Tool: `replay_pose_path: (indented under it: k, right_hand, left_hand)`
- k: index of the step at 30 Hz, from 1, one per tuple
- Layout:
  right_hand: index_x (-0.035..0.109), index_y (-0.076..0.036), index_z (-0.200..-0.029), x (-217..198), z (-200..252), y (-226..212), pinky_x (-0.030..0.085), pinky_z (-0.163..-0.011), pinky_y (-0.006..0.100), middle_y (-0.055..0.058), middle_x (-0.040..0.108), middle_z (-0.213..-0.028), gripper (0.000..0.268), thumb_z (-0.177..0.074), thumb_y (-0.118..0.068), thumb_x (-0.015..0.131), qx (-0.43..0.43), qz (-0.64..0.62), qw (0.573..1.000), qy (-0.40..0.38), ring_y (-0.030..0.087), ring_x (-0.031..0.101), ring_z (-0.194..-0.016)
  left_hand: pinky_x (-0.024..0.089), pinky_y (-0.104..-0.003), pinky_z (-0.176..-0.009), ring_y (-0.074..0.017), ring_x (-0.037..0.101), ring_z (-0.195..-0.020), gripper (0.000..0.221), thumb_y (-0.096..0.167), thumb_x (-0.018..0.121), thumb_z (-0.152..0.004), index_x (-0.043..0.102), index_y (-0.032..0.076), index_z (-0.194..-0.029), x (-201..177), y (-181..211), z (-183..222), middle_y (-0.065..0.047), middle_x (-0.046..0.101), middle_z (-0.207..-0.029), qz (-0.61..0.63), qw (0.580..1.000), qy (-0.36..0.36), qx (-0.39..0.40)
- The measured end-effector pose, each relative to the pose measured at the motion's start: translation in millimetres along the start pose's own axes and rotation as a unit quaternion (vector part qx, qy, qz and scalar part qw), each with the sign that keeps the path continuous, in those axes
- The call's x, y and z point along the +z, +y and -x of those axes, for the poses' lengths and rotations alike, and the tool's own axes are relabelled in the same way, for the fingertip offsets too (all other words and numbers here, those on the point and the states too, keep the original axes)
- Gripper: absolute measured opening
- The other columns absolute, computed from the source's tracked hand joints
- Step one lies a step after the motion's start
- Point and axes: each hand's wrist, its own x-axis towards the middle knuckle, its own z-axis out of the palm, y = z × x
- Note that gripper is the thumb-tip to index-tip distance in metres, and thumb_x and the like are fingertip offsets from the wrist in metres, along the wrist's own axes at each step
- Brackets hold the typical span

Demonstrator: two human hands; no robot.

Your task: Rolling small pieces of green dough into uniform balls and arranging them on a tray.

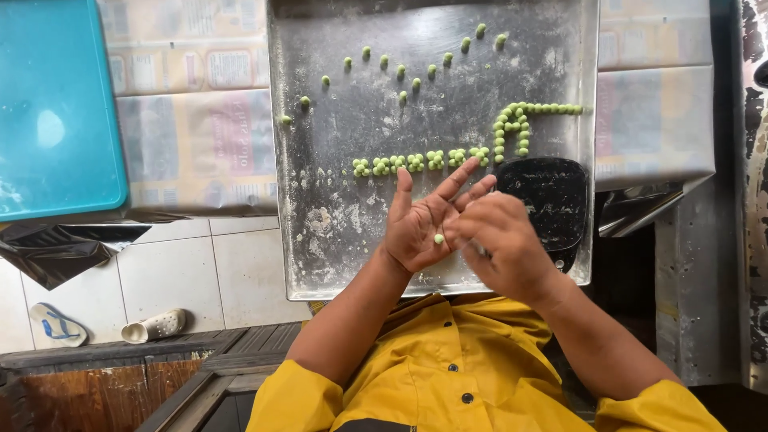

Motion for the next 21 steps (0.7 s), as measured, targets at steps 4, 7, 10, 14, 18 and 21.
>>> replay_pose_path:
  k: [4, 7, 10, 14, 18, 21]
  right_hand:
    - [0.078, -0.019, -0.107, 1, 2, -5, 0.038, -0.109, 0.047, 0.000, 0.070, -0.103, 0.019, -0.092, -0.028, 0.073, -0.052, 0.066, 0.994, -0.068, 0.021, 0.063, -0.108]
    - [0.078, -0.016, -0.103, 2, -1, -3, 0.037, -0.111, 0.048, 0.003, 0.070, -0.098, 0.014, -0.093, -0.025, 0.073, -0.047, 0.045, 0.994, -0.091, 0.022, 0.062, -0.105]
    - [0.078, -0.016, -0.104, 0, -12, 27, 0.041, -0.107, 0.047, 0.003, 0.070, -0.099, 0.014, -0.093, -0.023, 0.072, -0.045, 0.006, 0.997, -0.062, 0.025, 0.064, -0.104]
    - [0.074, -0.002, -0.107, -21, -38, 155, 0.051, -0.094, 0.047, 0.016, 0.070, -0.097, 0.014, -0.098, -0.011, 0.080, 0.040, 0.011, 0.999, 0.027, 0.037, 0.068, -0.099]
    - [0.072, 0.008, -0.109, -48, -93, 217, 0.062, -0.078, 0.038, 0.021, 0.072, -0.099, 0.009, -0.101, 0.005, 0.075, 0.111, 0.087, 0.990, 0.015, 0.029, 0.070, -0.089]
    - [0.079, -0.003, -0.111, -44, -106, 274, 0.053, -0.082, 0.041, 0.009, 0.077, -0.096, 0.017, -0.096, -0.007, 0.087, 0.038, 0.215, 0.976, -0.018, 0.026, 0.067, -0.085]
  left_hand:
    - [0.038, -0.056, -0.119, -0.0386, 0.041, -0.146, 0.110, 0.091, 0.027, -0.091, 0.017, 0.013, -0.168, -8, -7, 1, -0.021, 0.027, -0.167, -0.029, 0.999, 0.019, -0.006]
    - [0.041, -0.054, -0.118, -0.0376, 0.048, -0.142, 0.108, 0.088, 0.025, -0.094, 0.021, 0.010, -0.167, -2, -5, 3, -0.021, 0.033, -0.164, -0.053, 0.998, 0.043, 0.000]
    - [0.042, -0.051, -0.116, -0.0345, 0.055, -0.136, 0.100, 0.083, 0.023, -0.097, 0.028, 0.008, -0.163, -8, -1, 7, -0.020, 0.044, -0.156, -0.106, 0.992, 0.075, -0.005]
    - [0.048, -0.044, -0.107, -0.0289, 0.063, -0.121, 0.077, 0.066, 0.021, -0.105, 0.042, 0.010, -0.154, -14, -4, 23, -0.015, 0.056, -0.143, -0.341, 0.925, 0.163, -0.038]
    - [0.054, -0.032, -0.092, -0.0183, 0.064, -0.096, 0.053, 0.041, 0.033, -0.107, 0.048, 0.005, -0.143, 24, -2, 26, -0.013, 0.060, -0.130, -0.444, 0.864, 0.217, -0.100]
    - [0.052, -0.031, -0.092, -0.0148, 0.066, -0.097, 0.046, 0.037, 0.043, -0.107, 0.051, 0.008, -0.142, 24, -3, 29, -0.011, 0.061, -0.130, -0.463, 0.862, 0.190, -0.084]
